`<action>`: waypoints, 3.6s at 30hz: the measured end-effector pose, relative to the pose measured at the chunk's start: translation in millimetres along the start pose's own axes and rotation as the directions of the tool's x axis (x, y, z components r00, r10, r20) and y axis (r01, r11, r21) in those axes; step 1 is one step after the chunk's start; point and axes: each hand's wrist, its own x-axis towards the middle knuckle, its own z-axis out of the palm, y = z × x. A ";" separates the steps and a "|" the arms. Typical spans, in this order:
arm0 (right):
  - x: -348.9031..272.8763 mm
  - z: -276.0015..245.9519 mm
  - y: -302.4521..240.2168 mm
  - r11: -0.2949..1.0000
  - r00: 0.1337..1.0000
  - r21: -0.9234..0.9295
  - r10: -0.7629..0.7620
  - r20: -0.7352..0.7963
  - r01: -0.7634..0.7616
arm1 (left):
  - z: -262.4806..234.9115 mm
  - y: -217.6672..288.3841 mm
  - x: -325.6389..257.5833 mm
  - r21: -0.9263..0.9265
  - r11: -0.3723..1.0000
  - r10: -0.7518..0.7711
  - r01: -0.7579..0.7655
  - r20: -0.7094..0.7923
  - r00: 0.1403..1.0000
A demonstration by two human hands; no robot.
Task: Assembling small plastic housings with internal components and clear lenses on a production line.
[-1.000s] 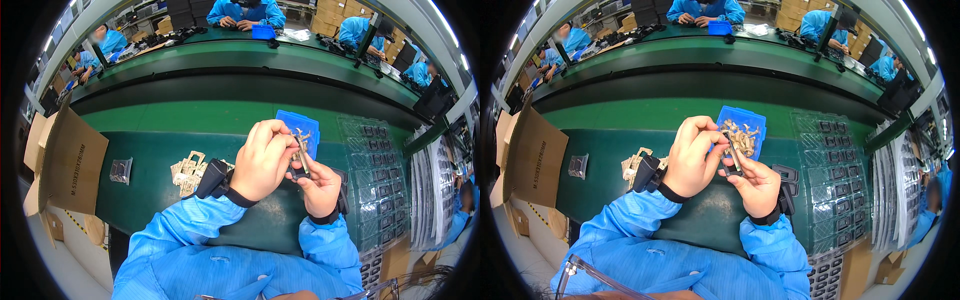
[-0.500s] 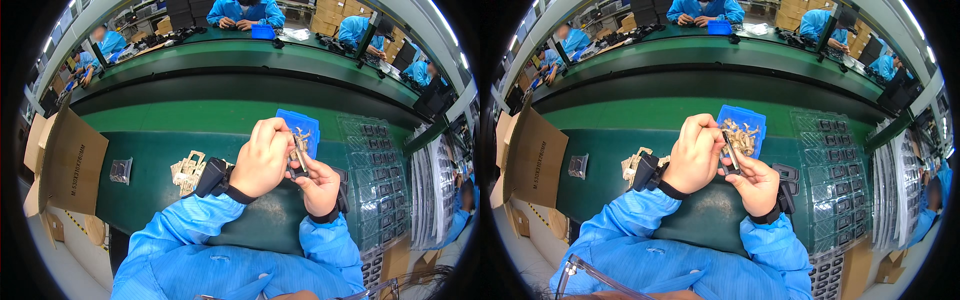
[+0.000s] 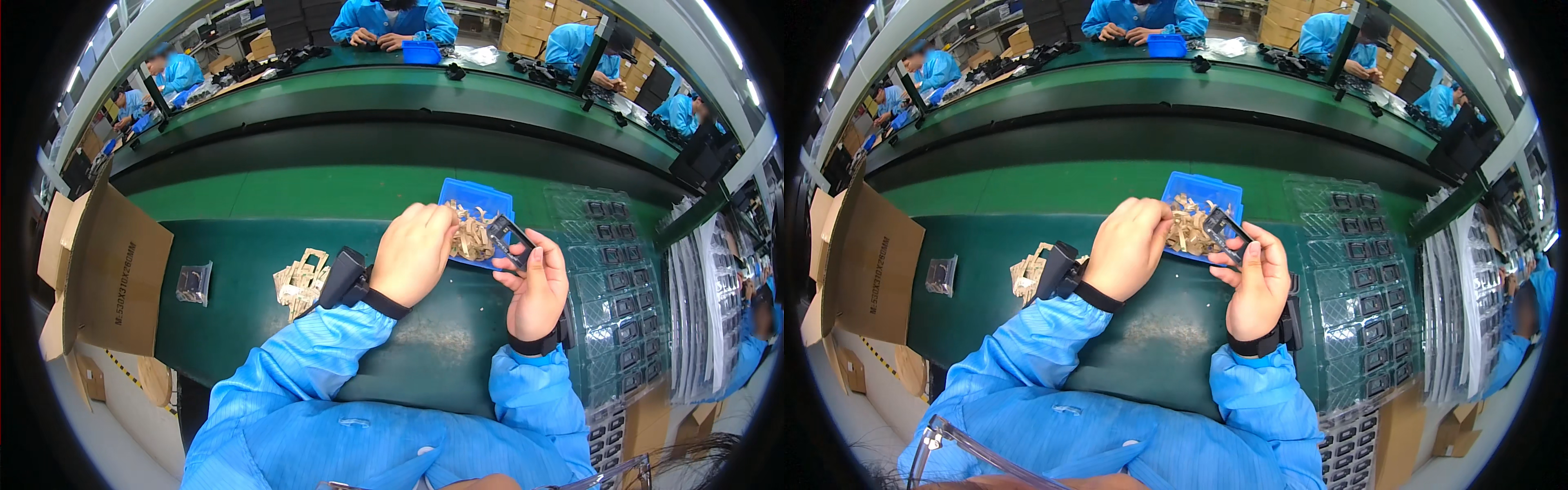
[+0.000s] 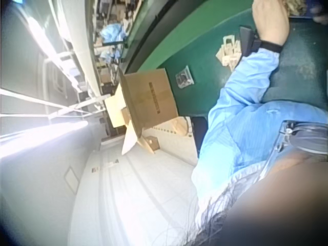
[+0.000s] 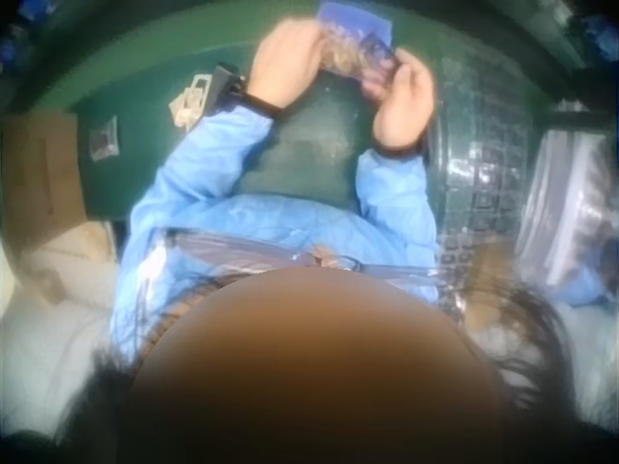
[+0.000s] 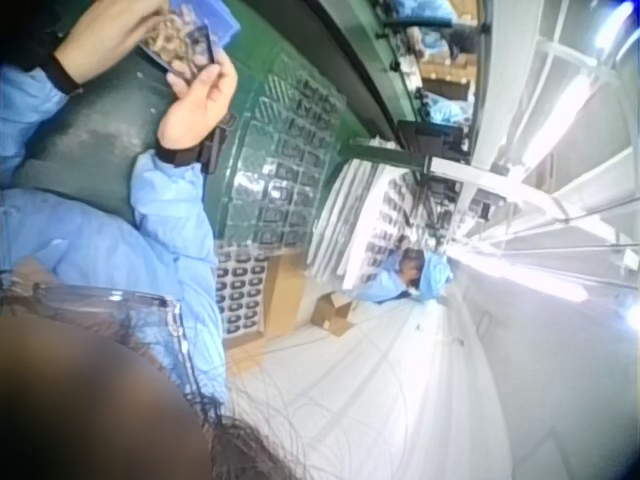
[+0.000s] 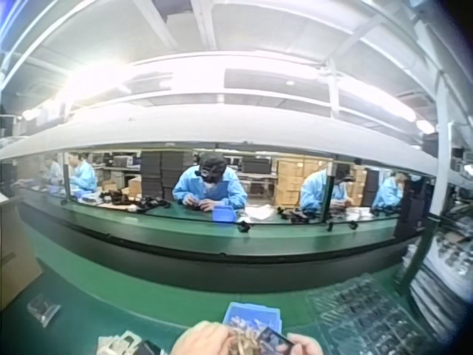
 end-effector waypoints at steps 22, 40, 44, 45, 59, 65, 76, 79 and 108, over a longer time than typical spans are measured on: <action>-18.1 9.6 3.6 0.985 0.959 -0.099 -0.114 0.259 0.144 | -5.1 21.4 -7.5 -0.849 0.327 -0.129 0.416 0.396 0.909; -20.7 7.0 8.0 0.935 0.890 -0.042 -0.322 0.322 0.353 | -6.5 18.7 -13.6 -0.833 0.543 0.020 0.101 0.134 0.991; -28.6 11.5 4.7 0.952 0.929 -0.075 -0.269 0.256 0.296 | -4.5 23.5 -20.2 -0.841 0.530 -0.008 0.108 0.122 0.993; -31.1 12.9 2.0 0.964 0.957 -0.118 -0.215 0.194 0.240 | -4.2 26.8 -20.1 -0.818 0.535 -0.076 0.209 0.200 0.977; -21.7 3.6 -7.4 0.985 0.927 -0.097 0.169 0.334 -0.145 | -22.9 30.0 0.5 -0.269 0.960 0.114 -0.081 0.108 0.988; -26.0 44.9 5.0 0.980 0.979 0.002 -0.198 0.055 0.198 | -16.6 32.0 -1.7 -0.078 0.986 0.133 -0.146 -0.148 0.980; -15.8 3.6 -7.1 0.987 0.985 -0.162 0.028 0.169 0.000 | -8.9 28.7 -7.1 -0.794 0.452 -0.232 0.406 0.334 0.913; -10.6 2.6 -4.1 0.989 0.989 -0.136 -0.037 0.146 0.057 | -8.2 34.6 -4.5 -0.731 0.559 -0.263 0.391 0.291 0.920; -17.7 15.4 4.9 0.545 0.767 -0.542 -0.489 0.415 0.640 | -23.3 41.0 -6.2 -0.168 0.962 0.205 -0.217 -0.087 0.975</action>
